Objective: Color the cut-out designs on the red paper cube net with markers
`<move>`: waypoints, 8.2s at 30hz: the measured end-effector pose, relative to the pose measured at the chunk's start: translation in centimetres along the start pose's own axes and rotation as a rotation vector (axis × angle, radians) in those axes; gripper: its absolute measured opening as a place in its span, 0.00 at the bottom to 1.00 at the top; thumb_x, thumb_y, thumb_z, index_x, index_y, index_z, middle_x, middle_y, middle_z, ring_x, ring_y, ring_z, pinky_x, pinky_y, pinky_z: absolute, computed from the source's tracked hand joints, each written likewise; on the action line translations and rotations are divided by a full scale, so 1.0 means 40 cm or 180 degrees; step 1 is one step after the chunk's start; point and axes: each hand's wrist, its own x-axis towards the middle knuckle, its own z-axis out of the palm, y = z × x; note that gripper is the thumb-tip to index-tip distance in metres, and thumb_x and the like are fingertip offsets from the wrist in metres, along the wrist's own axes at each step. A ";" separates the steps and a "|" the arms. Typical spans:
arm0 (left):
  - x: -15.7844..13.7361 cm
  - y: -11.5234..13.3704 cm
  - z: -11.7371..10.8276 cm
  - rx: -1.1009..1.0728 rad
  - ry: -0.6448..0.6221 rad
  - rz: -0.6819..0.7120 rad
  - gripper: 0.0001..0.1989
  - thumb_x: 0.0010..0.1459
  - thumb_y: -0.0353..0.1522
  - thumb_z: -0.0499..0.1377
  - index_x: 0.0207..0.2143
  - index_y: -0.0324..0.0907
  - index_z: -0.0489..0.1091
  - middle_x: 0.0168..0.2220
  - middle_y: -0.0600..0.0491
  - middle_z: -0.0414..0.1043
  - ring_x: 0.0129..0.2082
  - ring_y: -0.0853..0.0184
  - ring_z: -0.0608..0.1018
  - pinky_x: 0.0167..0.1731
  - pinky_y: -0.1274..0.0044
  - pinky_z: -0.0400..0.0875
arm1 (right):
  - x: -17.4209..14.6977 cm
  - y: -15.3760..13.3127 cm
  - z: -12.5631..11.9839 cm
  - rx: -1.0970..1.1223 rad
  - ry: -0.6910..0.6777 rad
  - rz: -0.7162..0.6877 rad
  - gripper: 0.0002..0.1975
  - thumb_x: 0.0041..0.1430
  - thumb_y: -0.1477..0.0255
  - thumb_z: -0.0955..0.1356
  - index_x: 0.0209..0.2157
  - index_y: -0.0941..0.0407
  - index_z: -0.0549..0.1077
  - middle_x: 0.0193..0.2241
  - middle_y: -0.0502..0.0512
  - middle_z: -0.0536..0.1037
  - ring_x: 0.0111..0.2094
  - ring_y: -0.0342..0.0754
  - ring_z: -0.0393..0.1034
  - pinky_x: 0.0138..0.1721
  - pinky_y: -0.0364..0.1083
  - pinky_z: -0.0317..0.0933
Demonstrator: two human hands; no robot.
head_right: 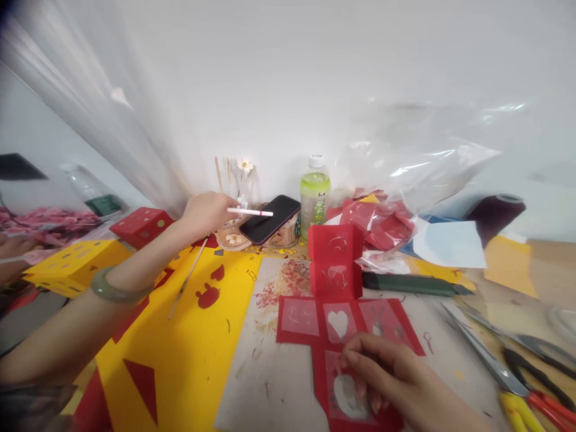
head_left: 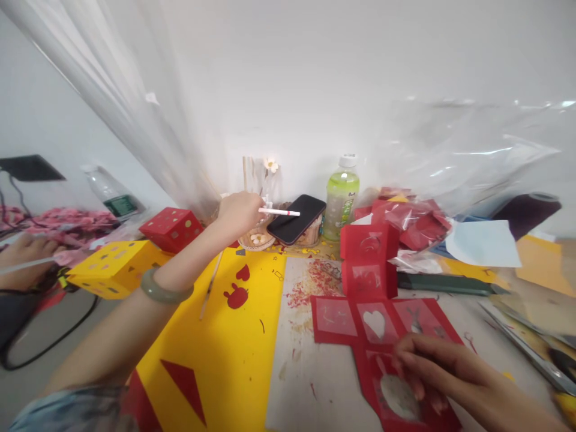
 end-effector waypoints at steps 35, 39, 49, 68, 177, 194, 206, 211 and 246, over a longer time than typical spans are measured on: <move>-0.020 -0.016 -0.161 -0.1374 0.1725 -0.0334 0.11 0.52 0.37 0.58 0.34 0.41 0.73 0.26 0.54 0.71 0.26 0.69 0.70 0.27 0.78 0.62 | -0.012 0.010 -0.006 -0.0044 0.0208 -0.0122 0.16 0.51 0.58 0.65 0.24 0.56 0.70 0.19 0.49 0.68 0.21 0.42 0.62 0.24 0.40 0.58; -0.084 0.062 -0.183 -0.4015 0.1585 -0.0181 0.06 0.54 0.31 0.56 0.33 0.36 0.68 0.26 0.58 0.68 0.14 0.83 0.56 0.15 0.87 0.53 | -0.008 -0.017 0.003 0.0142 0.0512 -0.0466 0.13 0.52 0.60 0.65 0.35 0.55 0.70 0.22 0.49 0.69 0.24 0.43 0.64 0.26 0.42 0.60; -0.267 0.350 0.004 -0.5535 -0.1628 0.0461 0.09 0.52 0.35 0.59 0.28 0.37 0.66 0.18 0.60 0.60 0.15 0.79 0.60 0.14 0.85 0.54 | -0.034 -0.055 0.021 0.1636 0.0795 -0.1582 0.13 0.57 0.63 0.63 0.36 0.56 0.73 0.20 0.47 0.68 0.21 0.40 0.59 0.23 0.40 0.54; -0.278 0.261 0.069 -0.4780 -0.1959 0.0387 0.17 0.56 0.43 0.52 0.25 0.39 0.65 0.16 0.59 0.62 0.16 0.75 0.63 0.18 0.83 0.57 | -0.120 0.062 -0.087 0.1553 0.1546 -0.1092 0.13 0.52 0.62 0.67 0.22 0.56 0.70 0.15 0.49 0.65 0.15 0.38 0.53 0.14 0.40 0.44; -0.321 0.282 0.151 -0.4349 -0.2414 0.1327 0.16 0.62 0.37 0.48 0.34 0.39 0.73 0.36 0.53 0.75 0.39 0.67 0.74 0.43 0.77 0.64 | -0.014 0.092 0.019 -0.0233 0.1416 -0.1040 0.11 0.50 0.72 0.64 0.18 0.54 0.57 0.17 0.46 0.61 0.19 0.40 0.54 0.20 0.41 0.49; -0.320 0.282 0.153 -0.4327 -0.2395 0.1343 0.16 0.62 0.36 0.48 0.34 0.40 0.73 0.36 0.54 0.75 0.39 0.67 0.75 0.43 0.77 0.64 | -0.016 0.105 0.029 -0.0565 0.1275 -0.1137 0.11 0.52 0.75 0.64 0.19 0.55 0.58 0.16 0.45 0.63 0.19 0.40 0.56 0.20 0.41 0.51; -0.323 0.281 0.154 -0.4248 -0.2404 0.1305 0.16 0.62 0.36 0.48 0.34 0.40 0.73 0.36 0.54 0.75 0.39 0.67 0.74 0.42 0.77 0.64 | -0.011 0.106 0.028 -0.0542 0.1285 -0.1147 0.11 0.51 0.77 0.64 0.19 0.55 0.58 0.16 0.44 0.63 0.19 0.39 0.57 0.20 0.40 0.50; -0.323 0.278 0.158 -0.4178 -0.2448 0.1274 0.16 0.62 0.38 0.47 0.35 0.41 0.73 0.36 0.54 0.75 0.39 0.67 0.74 0.42 0.76 0.64 | -0.010 0.107 0.026 -0.0581 0.1362 -0.1162 0.11 0.52 0.76 0.64 0.19 0.55 0.58 0.16 0.44 0.62 0.18 0.39 0.56 0.19 0.40 0.49; -0.319 0.281 0.146 -0.4142 -0.2417 0.1341 0.16 0.62 0.36 0.47 0.35 0.40 0.73 0.37 0.53 0.75 0.39 0.66 0.74 0.43 0.76 0.63 | -0.010 0.097 0.027 -0.0606 0.1309 -0.1096 0.12 0.51 0.75 0.64 0.18 0.55 0.57 0.16 0.45 0.62 0.19 0.40 0.56 0.20 0.41 0.51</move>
